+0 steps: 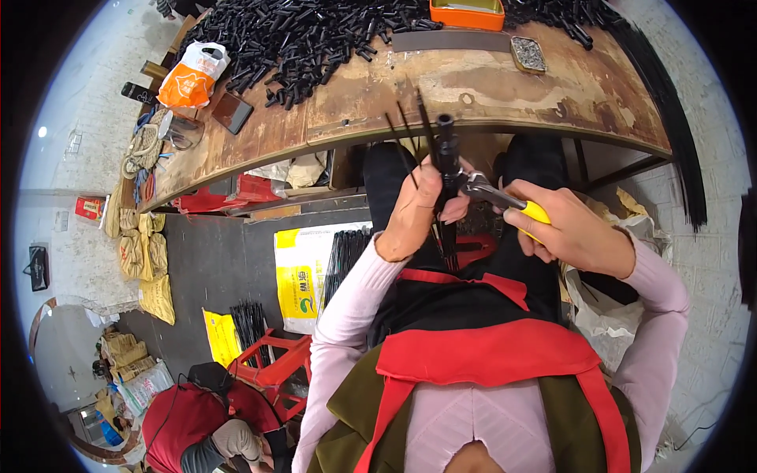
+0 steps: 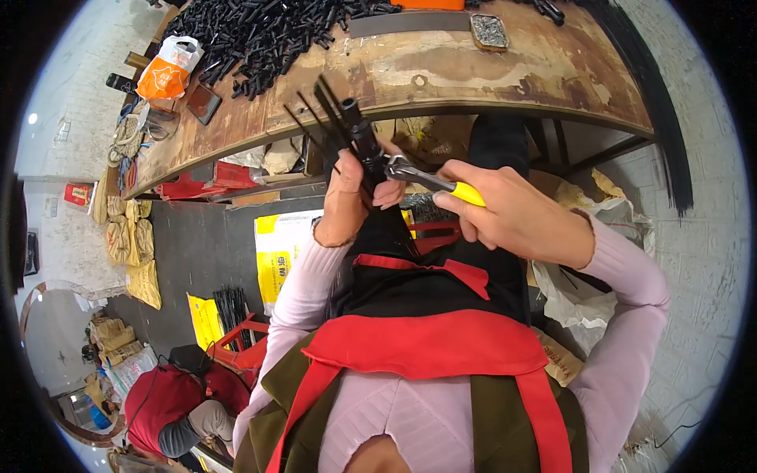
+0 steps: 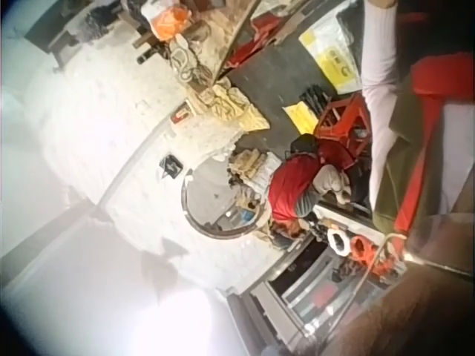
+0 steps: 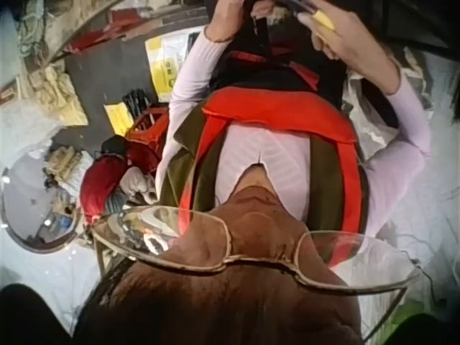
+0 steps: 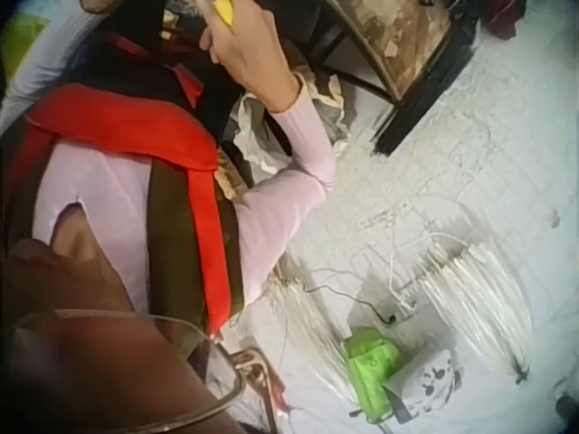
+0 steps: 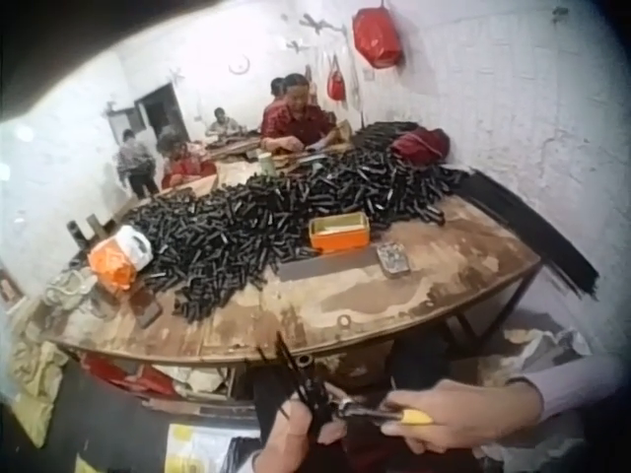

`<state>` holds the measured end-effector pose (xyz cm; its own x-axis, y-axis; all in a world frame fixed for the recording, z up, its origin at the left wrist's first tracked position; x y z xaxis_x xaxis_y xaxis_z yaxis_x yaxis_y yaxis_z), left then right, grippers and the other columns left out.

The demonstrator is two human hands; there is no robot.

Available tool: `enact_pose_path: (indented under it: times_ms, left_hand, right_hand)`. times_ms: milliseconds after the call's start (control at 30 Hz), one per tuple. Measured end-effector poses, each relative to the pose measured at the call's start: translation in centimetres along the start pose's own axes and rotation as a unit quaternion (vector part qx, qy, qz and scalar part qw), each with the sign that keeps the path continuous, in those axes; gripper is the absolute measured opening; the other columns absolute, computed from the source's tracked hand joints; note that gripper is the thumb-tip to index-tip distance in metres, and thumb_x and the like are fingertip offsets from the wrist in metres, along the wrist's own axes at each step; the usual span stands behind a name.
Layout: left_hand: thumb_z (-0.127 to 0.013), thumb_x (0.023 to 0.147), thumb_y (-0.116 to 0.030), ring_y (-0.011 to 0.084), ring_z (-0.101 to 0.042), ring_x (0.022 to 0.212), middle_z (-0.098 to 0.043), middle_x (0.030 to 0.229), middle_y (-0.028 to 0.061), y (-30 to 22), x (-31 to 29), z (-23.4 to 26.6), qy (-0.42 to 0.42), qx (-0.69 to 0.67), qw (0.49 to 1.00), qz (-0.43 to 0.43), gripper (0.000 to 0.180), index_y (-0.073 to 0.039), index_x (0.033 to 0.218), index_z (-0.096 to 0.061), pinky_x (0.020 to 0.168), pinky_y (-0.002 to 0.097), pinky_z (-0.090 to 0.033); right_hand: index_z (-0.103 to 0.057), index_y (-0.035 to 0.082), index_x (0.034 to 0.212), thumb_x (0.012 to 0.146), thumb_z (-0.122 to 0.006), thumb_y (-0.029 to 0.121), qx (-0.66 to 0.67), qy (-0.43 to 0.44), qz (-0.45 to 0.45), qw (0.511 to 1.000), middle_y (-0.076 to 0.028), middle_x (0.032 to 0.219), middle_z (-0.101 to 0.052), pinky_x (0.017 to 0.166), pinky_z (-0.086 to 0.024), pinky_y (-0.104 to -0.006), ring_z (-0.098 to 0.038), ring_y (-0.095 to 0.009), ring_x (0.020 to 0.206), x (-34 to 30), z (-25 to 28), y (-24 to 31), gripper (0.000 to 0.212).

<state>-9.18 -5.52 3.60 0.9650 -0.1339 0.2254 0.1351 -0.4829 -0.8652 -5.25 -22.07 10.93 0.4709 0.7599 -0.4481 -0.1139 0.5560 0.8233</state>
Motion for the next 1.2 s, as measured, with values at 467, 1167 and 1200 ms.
enact_pose_path:
  times_ms: [467, 1167, 1200]
  left_hand:
    - [-0.042, 0.095, -0.062, 0.0088, -0.040, 0.058, -0.047, 0.069, 0.0021, 0.0, -0.5, -0.3, 0.014, -0.033, 0.999, 0.017, 0.065, -0.001, 0.116, -0.047, 0.055, 0.0240, -0.034]
    - [-0.042, 0.097, -0.060, 0.0080, -0.038, 0.060, -0.047, 0.072, 0.0012, 0.3, -0.8, -0.2, -0.013, -0.012, 1.000, 0.003, 0.063, -0.001, 0.117, -0.047, 0.055, 0.0239, -0.033]
    - [-0.043, 0.096, -0.062, 0.0077, -0.038, 0.060, -0.047, 0.072, 0.0011, 0.1, -1.1, -0.4, -0.025, -0.011, 1.000, 0.001, 0.065, 0.000, 0.117, -0.048, 0.055, 0.0236, -0.033]
  right_hand:
    - [-0.053, 0.001, 0.113, 0.103, -0.046, 0.026, -0.010, 0.109, -0.008, 0.994, -0.005, 0.080, -0.066, 0.070, -0.047, -0.0263, -0.063, -0.009, 0.077, -0.4, 1.8, 1.0, 0.028]
    - [-0.052, -0.004, 0.094, 0.102, -0.047, 0.029, 0.010, 0.122, -0.101, 0.987, -0.007, 0.060, -0.057, 0.045, -0.047, -0.0293, -0.056, -0.016, 0.046, 0.5, 1.2, 1.5, 0.034]
    - [-0.052, -0.004, 0.094, 0.102, -0.047, 0.029, 0.012, 0.121, -0.101, 0.987, -0.007, 0.060, -0.057, 0.045, -0.047, -0.0293, -0.056, -0.016, 0.046, 0.8, 1.5, 1.4, 0.034]
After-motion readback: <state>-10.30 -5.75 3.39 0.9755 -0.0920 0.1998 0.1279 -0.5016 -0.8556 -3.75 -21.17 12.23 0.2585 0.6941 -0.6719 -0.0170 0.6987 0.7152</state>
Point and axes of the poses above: each hand's wrist, its own x-axis towards the middle knuckle, its own z-axis out of the back of the hand, y = z × x, the point moved 5 cm from there along x, towards the middle knuckle
